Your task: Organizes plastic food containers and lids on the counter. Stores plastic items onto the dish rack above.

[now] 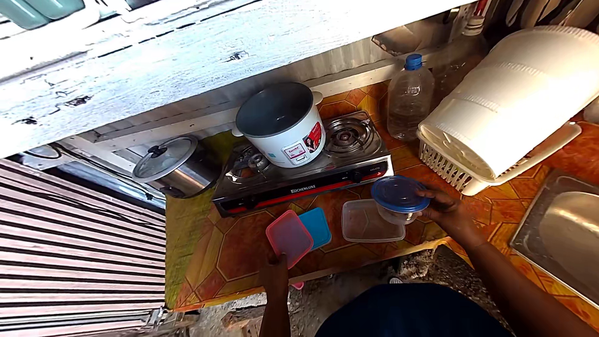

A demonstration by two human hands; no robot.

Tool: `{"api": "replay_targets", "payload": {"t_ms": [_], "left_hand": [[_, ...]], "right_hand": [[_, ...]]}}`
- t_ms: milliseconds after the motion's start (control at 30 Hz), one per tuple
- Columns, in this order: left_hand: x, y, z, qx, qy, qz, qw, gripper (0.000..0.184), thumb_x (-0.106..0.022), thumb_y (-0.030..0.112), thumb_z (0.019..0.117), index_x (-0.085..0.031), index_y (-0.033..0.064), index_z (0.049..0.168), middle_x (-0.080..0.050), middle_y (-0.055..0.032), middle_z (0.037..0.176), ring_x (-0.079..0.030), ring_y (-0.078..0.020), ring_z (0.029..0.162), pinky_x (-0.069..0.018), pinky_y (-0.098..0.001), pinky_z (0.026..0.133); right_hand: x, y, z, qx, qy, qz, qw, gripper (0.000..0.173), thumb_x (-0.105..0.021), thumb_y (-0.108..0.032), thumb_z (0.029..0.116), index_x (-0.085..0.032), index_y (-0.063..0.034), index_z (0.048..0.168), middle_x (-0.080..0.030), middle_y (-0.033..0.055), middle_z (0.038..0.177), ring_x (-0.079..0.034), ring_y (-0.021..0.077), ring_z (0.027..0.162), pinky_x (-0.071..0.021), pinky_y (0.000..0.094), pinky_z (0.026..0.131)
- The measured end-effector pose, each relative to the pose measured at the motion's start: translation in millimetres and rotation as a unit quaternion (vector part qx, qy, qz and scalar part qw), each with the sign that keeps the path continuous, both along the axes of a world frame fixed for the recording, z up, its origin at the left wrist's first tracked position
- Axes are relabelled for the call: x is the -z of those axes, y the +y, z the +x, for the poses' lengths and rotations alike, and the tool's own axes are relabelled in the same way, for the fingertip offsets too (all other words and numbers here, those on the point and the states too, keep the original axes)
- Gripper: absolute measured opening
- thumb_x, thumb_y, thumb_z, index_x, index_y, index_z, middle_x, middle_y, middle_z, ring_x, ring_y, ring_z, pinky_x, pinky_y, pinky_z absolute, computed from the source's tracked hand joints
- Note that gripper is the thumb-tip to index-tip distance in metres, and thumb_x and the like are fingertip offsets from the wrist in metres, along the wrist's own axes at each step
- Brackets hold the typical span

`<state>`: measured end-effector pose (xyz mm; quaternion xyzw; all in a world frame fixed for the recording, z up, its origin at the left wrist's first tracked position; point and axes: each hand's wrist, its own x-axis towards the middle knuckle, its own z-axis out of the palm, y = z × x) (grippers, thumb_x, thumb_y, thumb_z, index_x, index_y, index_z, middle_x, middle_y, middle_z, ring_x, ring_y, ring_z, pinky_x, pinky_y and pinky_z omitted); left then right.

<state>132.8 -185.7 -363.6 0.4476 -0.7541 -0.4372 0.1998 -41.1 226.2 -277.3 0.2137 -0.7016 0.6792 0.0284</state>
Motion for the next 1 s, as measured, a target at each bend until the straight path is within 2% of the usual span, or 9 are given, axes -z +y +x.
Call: {"api": "replay_targets", "payload": {"t_ms": [67,233,333,467,567,667,833,900,1000], "left_hand": [[3,2,0,0.000,-0.020,0.010,1.000,0.035,-0.068,0.011,0.0969,-0.061,-0.0104,0.124,-0.066,-0.0293,0.115,-0.064,-0.0390,0.106,-0.0497,-0.0573,0.096],[-1,7,-2,0.013,-0.022,0.111,0.993,0.032,-0.064,0.018,0.1025,-0.065,-0.0053,0.125,-0.068,-0.0257,0.111,-0.068,-0.0315,0.091,-0.0573,-0.0492,0.080],[-4,10,-5,0.007,-0.022,0.152,0.988,0.036,-0.062,0.022,0.1042,-0.063,-0.0045,0.128,-0.067,-0.0252,0.113,-0.068,-0.0303,0.092,-0.0565,-0.0476,0.081],[-6,17,-11,-0.006,-0.007,0.145,0.989,0.033,-0.067,0.017,0.1003,-0.064,-0.0061,0.124,-0.067,-0.0227,0.109,-0.064,-0.0256,0.088,-0.0540,-0.0433,0.079],[-13,26,-15,-0.037,0.015,0.159,0.987,0.033,-0.070,0.016,0.0982,-0.064,-0.0075,0.121,-0.066,-0.0228,0.109,-0.063,-0.0253,0.089,-0.0531,-0.0425,0.080],[-19,32,-19,-0.071,0.069,0.202,0.974,0.036,-0.071,0.013,0.0969,-0.061,-0.0087,0.124,-0.065,-0.0240,0.111,-0.063,-0.0268,0.094,-0.0540,-0.0437,0.083],[-21,42,-24,-0.106,0.204,0.324,0.918,0.043,-0.060,0.004,0.1003,-0.042,-0.0035,0.138,-0.060,-0.0233,0.116,-0.066,-0.0277,0.095,-0.0587,-0.0441,0.079],[-20,45,-25,-0.103,0.223,0.340,0.908,0.045,-0.058,0.004,0.1009,-0.040,-0.0005,0.142,-0.060,-0.0228,0.118,-0.066,-0.0281,0.096,-0.0588,-0.0447,0.078],[-20,49,-26,-0.103,0.235,0.348,0.902,0.048,-0.056,0.007,0.1015,-0.038,0.0043,0.146,-0.060,-0.0214,0.120,-0.066,-0.0281,0.095,-0.0580,-0.0449,0.075]], "right_hand": [[6,-9,-1,-0.016,0.010,0.010,1.000,0.042,-0.088,-0.007,0.0757,-0.074,0.0018,0.114,-0.057,0.0214,0.144,-0.065,0.0198,0.124,-0.0591,0.0281,0.098],[25,-30,-3,-0.062,0.031,0.085,0.994,0.040,-0.088,-0.011,0.0756,-0.076,-0.0023,0.113,-0.052,0.0229,0.149,-0.059,0.0225,0.133,-0.0566,0.0304,0.103],[36,-39,-7,-0.076,0.047,0.130,0.988,0.039,-0.086,-0.007,0.0752,-0.077,-0.0050,0.113,-0.052,0.0239,0.150,-0.058,0.0231,0.134,-0.0547,0.0305,0.103],[51,-45,-13,-0.093,0.089,0.190,0.973,0.036,-0.084,-0.009,0.0756,-0.079,-0.0092,0.112,-0.052,0.0228,0.151,-0.058,0.0274,0.134,-0.0516,0.0394,0.108],[66,-43,-16,-0.095,0.144,0.233,0.957,0.034,-0.085,-0.018,0.0776,-0.080,-0.0134,0.111,-0.055,0.0211,0.149,-0.059,0.0362,0.132,-0.0466,0.0591,0.107],[75,-37,-20,-0.100,0.162,0.272,0.943,0.038,-0.086,-0.022,0.0760,-0.079,-0.0155,0.113,-0.057,0.0195,0.148,-0.055,0.0406,0.135,-0.0440,0.0633,0.107],[82,-26,-24,-0.113,0.148,0.273,0.944,0.060,-0.087,-0.025,0.0737,-0.072,-0.0140,0.130,-0.049,0.0236,0.154,-0.051,0.0425,0.138,-0.0487,0.0572,0.107],[73,-26,-24,-0.094,0.116,0.244,0.958,0.062,-0.086,-0.018,0.0727,-0.070,-0.0076,0.132,-0.049,0.0256,0.153,-0.050,0.0439,0.137,-0.0478,0.0568,0.107],[68,-23,-31,-0.062,0.097,0.240,0.964,0.066,-0.085,-0.026,0.0745,-0.067,-0.0062,0.136,-0.052,0.0232,0.151,-0.056,0.0391,0.133,-0.0533,0.0505,0.102]]}}
